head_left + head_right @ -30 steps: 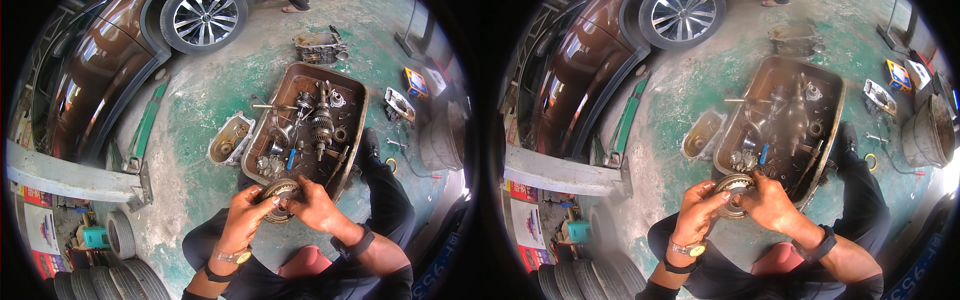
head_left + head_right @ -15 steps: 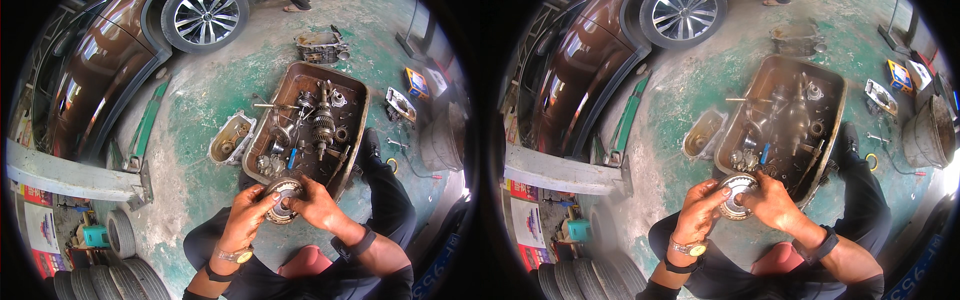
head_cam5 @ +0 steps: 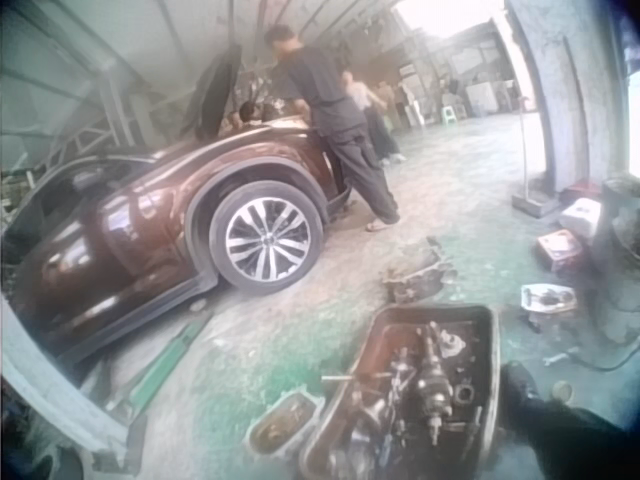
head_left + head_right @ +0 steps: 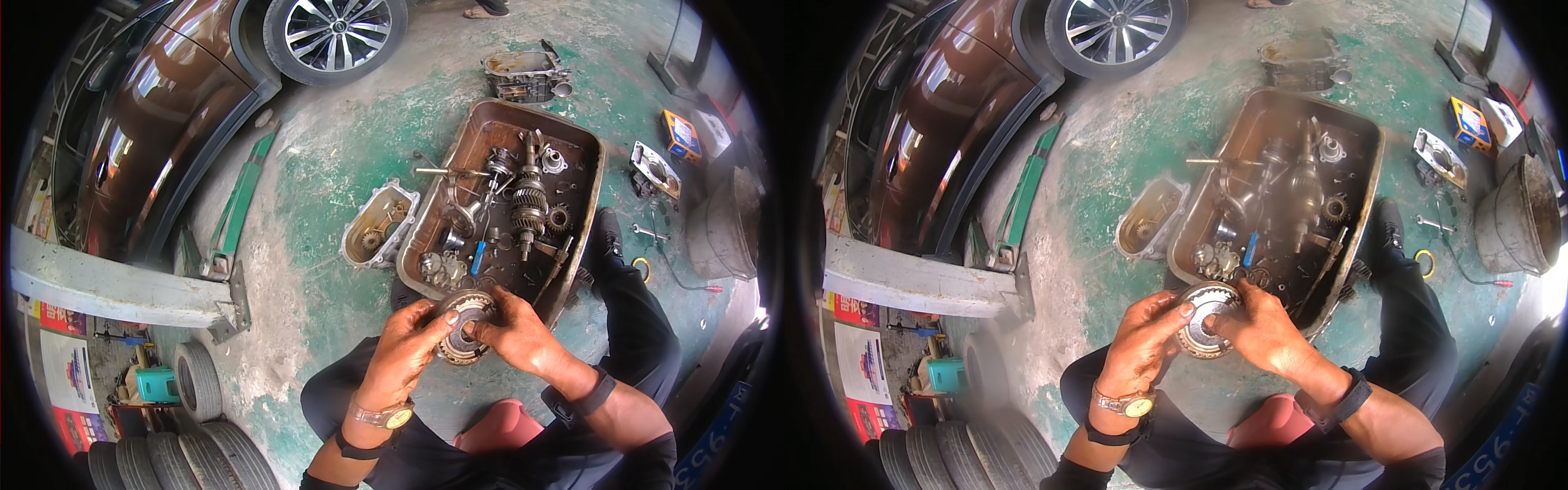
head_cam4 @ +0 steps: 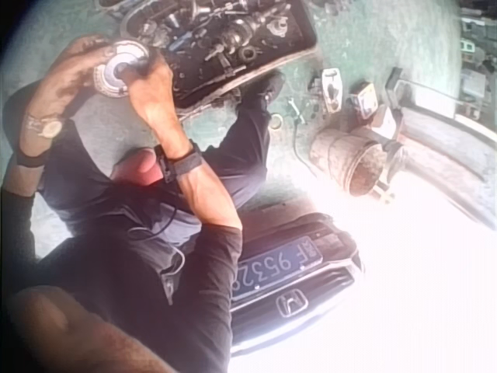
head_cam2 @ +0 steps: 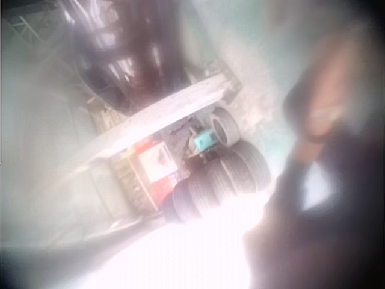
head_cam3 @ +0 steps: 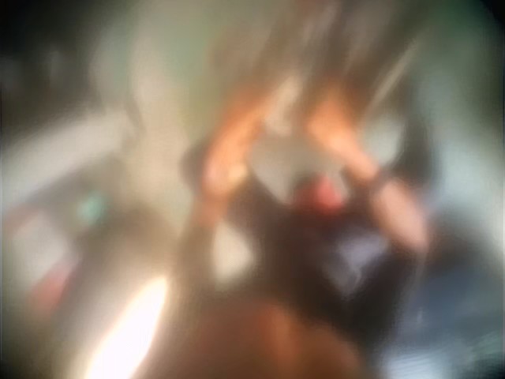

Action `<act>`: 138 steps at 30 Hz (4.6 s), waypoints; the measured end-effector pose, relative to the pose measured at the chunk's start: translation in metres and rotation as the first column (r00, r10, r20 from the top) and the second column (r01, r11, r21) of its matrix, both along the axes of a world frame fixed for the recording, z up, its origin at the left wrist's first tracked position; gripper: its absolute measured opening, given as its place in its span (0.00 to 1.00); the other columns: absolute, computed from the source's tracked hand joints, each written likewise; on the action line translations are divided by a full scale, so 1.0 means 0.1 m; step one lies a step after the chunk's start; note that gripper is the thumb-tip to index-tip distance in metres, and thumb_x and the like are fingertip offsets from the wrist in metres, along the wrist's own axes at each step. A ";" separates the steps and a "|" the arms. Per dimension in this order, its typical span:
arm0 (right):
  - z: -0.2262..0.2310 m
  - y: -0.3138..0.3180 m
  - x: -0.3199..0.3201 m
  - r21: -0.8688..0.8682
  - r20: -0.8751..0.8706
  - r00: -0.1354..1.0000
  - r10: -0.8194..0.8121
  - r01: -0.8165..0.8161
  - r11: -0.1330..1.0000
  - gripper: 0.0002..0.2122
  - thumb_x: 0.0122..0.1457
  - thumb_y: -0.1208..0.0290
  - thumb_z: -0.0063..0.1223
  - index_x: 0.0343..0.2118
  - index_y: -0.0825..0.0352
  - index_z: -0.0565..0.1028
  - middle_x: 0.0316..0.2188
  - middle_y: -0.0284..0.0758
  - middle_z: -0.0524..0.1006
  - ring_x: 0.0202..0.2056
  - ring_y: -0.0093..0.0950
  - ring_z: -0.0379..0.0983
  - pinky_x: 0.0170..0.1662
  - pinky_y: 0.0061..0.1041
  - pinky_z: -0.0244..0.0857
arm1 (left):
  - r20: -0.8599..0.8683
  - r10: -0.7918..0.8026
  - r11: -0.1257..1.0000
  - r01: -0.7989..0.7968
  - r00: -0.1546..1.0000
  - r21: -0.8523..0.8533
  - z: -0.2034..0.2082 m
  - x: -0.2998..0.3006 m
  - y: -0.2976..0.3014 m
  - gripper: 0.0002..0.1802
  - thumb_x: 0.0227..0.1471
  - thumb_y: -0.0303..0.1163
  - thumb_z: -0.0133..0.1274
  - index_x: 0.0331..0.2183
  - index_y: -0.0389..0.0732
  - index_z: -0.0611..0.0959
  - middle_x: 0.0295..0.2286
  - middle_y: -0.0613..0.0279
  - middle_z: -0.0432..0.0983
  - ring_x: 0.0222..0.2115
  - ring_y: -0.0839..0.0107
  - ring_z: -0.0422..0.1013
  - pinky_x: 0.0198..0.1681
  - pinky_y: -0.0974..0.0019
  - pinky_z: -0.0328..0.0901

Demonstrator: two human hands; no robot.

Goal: The person sits on the floor and holds a circular metal gear with both hands, rotating it to view different sides. The person continues to turn and examine the gear's teeth and inner surfaces without using any tools.

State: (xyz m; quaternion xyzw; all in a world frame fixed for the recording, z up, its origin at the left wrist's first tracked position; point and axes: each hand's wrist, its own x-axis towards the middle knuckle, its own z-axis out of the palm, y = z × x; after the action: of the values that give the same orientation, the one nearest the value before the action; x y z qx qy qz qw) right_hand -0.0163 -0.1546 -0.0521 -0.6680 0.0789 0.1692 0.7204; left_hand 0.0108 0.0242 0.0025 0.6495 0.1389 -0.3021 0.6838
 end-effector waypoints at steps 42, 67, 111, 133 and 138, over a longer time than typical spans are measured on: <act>0.10 0.01 0.01 -0.074 0.058 0.998 -0.011 0.015 0.997 0.25 0.49 0.72 0.58 0.48 0.80 0.66 0.36 0.48 0.78 0.38 0.33 0.76 0.43 0.31 0.69 | 0.006 -0.002 0.999 0.002 1.000 -0.038 -0.01 -0.02 -0.02 0.12 0.54 0.33 0.57 0.37 0.35 0.79 0.28 0.70 0.73 0.27 0.84 0.65 0.28 0.78 0.59; -0.06 -0.01 -0.01 -0.147 0.086 0.995 0.048 -0.035 0.988 0.29 0.48 0.63 0.60 0.50 0.78 0.68 0.43 0.52 0.76 0.46 0.40 0.74 0.49 0.32 0.66 | -0.036 -0.015 1.000 0.015 0.999 -0.013 0.00 -0.05 -0.03 0.10 0.51 0.31 0.60 0.36 0.39 0.79 0.29 0.70 0.76 0.25 0.86 0.69 0.24 0.81 0.60; -0.05 -0.02 0.03 0.384 -0.340 0.939 -0.048 0.185 0.905 0.21 0.53 0.74 0.59 0.50 0.74 0.69 0.40 0.40 0.77 0.37 0.32 0.76 0.32 0.31 0.75 | 0.109 -0.060 0.950 0.090 0.992 -0.299 -0.03 -0.05 -0.07 0.20 0.58 0.31 0.51 0.48 0.28 0.75 0.45 0.55 0.74 0.46 0.71 0.70 0.49 0.69 0.63; 0.07 -0.04 0.05 0.451 -0.344 0.934 -0.100 0.258 0.854 0.18 0.58 0.72 0.55 0.49 0.75 0.67 0.40 0.41 0.76 0.38 0.36 0.76 0.33 0.40 0.75 | 0.077 -0.021 0.971 0.038 0.997 -0.236 -0.10 0.00 -0.11 0.18 0.56 0.42 0.54 0.40 0.36 0.77 0.22 0.73 0.69 0.17 0.87 0.57 0.17 0.78 0.50; 0.19 -0.05 0.05 0.459 -0.342 0.929 -0.142 0.297 0.837 0.30 0.59 0.68 0.55 0.57 0.80 0.56 0.45 0.42 0.73 0.42 0.32 0.74 0.36 0.35 0.75 | 0.053 0.112 0.925 -0.085 0.992 -0.369 -0.05 -0.03 -0.14 0.23 0.60 0.40 0.47 0.48 0.31 0.74 0.44 0.55 0.75 0.46 0.66 0.71 0.51 0.60 0.65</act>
State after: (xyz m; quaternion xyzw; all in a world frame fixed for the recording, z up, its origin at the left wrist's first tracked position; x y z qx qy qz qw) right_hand -0.0109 -0.1598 -0.0327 -0.4102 0.2151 0.1968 0.8641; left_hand 0.0077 0.0101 -0.0025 0.5134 0.0874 -0.2638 0.8119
